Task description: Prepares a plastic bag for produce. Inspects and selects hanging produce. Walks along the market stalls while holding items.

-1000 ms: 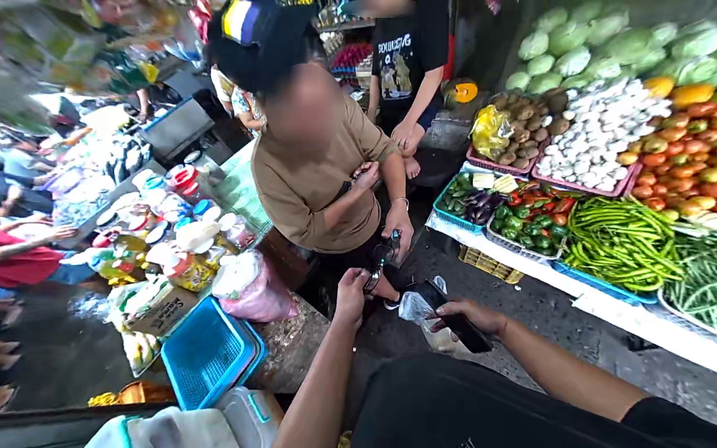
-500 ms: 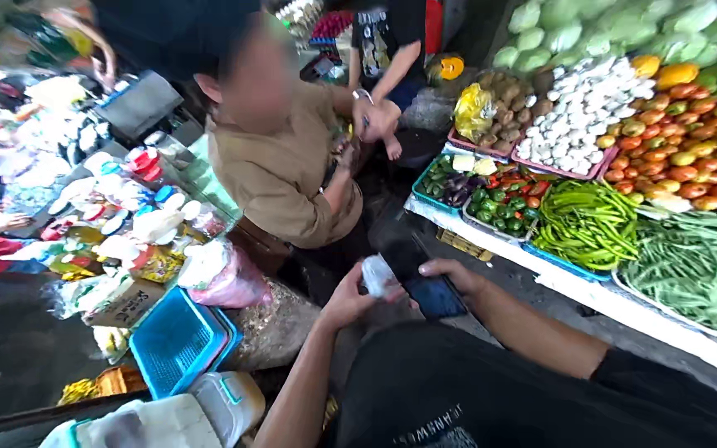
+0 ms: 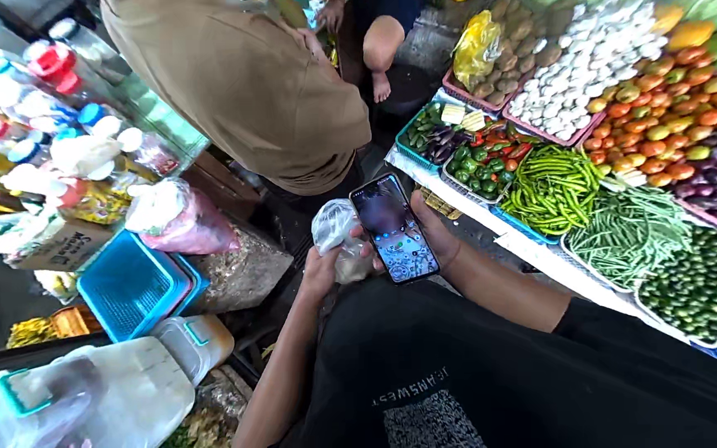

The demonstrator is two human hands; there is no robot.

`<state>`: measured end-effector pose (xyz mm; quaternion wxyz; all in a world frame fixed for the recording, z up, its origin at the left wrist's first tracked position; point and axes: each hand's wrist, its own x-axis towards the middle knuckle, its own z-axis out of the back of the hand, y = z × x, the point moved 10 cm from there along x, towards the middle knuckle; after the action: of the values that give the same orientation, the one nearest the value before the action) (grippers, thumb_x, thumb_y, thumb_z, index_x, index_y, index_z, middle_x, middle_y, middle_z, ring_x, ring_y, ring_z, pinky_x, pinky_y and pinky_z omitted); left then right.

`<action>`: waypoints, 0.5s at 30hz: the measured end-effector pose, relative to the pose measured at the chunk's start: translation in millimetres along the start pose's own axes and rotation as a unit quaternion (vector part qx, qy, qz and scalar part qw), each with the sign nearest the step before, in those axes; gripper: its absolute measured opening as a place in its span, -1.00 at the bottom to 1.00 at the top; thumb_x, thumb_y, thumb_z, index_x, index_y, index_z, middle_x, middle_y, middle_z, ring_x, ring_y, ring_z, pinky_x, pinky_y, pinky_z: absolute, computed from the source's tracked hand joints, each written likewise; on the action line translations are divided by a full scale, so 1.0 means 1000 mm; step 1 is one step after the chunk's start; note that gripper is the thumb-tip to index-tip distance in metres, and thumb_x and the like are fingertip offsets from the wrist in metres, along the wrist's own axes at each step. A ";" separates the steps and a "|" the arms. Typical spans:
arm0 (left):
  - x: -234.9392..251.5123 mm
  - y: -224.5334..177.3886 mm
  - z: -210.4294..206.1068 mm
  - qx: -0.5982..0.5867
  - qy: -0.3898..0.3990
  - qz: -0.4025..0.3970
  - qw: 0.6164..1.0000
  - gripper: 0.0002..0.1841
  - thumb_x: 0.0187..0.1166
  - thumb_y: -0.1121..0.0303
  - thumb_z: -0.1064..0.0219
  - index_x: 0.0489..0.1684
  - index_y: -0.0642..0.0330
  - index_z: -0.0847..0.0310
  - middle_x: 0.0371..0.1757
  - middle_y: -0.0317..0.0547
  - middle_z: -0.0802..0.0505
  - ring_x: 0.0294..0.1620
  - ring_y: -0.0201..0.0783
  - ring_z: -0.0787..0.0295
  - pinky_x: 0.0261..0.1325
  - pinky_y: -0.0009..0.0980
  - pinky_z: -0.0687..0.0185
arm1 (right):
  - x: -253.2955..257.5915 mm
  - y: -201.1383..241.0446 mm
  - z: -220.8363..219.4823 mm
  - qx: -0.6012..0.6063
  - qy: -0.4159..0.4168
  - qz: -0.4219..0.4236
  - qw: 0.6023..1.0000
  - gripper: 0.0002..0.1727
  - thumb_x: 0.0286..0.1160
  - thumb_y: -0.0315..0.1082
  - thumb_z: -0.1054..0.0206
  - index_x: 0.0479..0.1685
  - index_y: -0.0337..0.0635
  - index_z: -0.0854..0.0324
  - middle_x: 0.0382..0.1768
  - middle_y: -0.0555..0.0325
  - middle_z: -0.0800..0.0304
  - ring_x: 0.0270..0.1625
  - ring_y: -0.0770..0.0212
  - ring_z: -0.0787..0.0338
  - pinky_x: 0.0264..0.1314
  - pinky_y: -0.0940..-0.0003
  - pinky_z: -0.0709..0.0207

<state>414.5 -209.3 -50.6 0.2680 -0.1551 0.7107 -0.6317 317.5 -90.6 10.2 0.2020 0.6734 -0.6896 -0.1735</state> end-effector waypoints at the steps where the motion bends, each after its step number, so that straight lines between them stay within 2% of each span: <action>1: -0.002 0.007 0.010 0.008 -0.020 0.004 1.000 -0.78 0.68 0.50 -0.13 0.06 0.36 -0.67 -0.16 -0.13 -0.93 -0.10 -0.35 -0.90 0.11 -0.30 -0.85 | -0.001 -0.001 0.004 0.001 -0.018 0.010 1.000 -0.01 0.30 0.63 -0.15 0.56 0.07 -0.46 0.42 -0.18 -0.68 0.25 -0.17 -0.83 0.17 -0.01 -0.79; 4: -0.014 0.023 0.031 0.027 -0.053 0.019 0.998 -0.79 0.68 0.51 -0.12 -0.02 0.34 -0.70 -0.21 -0.17 -0.92 -0.14 -0.40 -0.89 0.09 -0.35 -0.84 | -0.006 -0.002 0.012 0.001 -0.050 0.014 0.999 -0.06 0.50 0.58 0.05 0.66 0.07 -0.35 0.49 -0.18 -0.61 0.41 -0.19 -0.72 0.35 -0.09 -0.69; 6: -0.022 0.033 0.049 0.019 -0.103 0.047 0.993 -0.79 0.70 0.49 -0.13 0.01 0.37 -0.67 -0.23 -0.15 -0.92 -0.17 -0.37 -0.90 0.04 -0.32 -0.86 | -0.012 0.000 0.014 -0.002 -0.069 0.010 0.998 -0.16 0.63 0.48 0.17 0.70 0.12 -0.29 0.57 -0.19 -0.54 0.50 -0.24 -0.65 0.40 -0.17 -0.64; 9: -0.028 0.051 0.080 0.002 -0.172 0.075 0.982 -0.76 0.78 0.39 -0.14 0.07 0.40 -0.62 -0.25 -0.06 -0.92 -0.20 -0.28 -0.92 -0.02 -0.26 -0.89 | -0.019 0.009 0.019 -0.013 -0.109 0.027 0.994 -0.32 0.73 0.28 0.15 0.60 0.06 -0.38 0.43 -0.23 -0.64 0.38 -0.22 -0.73 0.36 -0.13 -0.68; 11: -0.031 0.064 0.095 0.018 -0.183 0.086 0.979 -0.73 0.80 0.35 -0.13 0.04 0.40 -0.64 -0.25 -0.04 -0.92 -0.20 -0.26 -0.92 -0.01 -0.25 -0.88 | -0.022 0.011 0.023 -0.031 -0.141 0.035 0.989 -0.39 0.75 0.15 0.21 0.51 0.01 -0.44 0.30 -0.21 -0.73 0.28 -0.16 -0.80 0.34 -0.09 -0.70; 15: -0.046 0.100 0.127 0.180 -0.155 0.115 0.965 -0.71 0.77 0.26 -0.17 -0.07 0.30 -0.75 -0.29 -0.15 -0.92 -0.24 -0.38 -0.90 -0.01 -0.30 -0.85 | -0.024 0.021 0.019 -0.098 -0.170 0.089 0.976 -0.48 0.71 -0.08 0.19 0.51 -0.04 -0.39 0.21 -0.25 -0.75 0.19 -0.19 -0.83 0.27 -0.16 -0.73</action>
<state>536.5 -271.9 -147.9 0.4690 -0.1172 0.5481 -0.6826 289.6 -66.3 3.7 0.1610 0.5469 -0.7508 -0.3335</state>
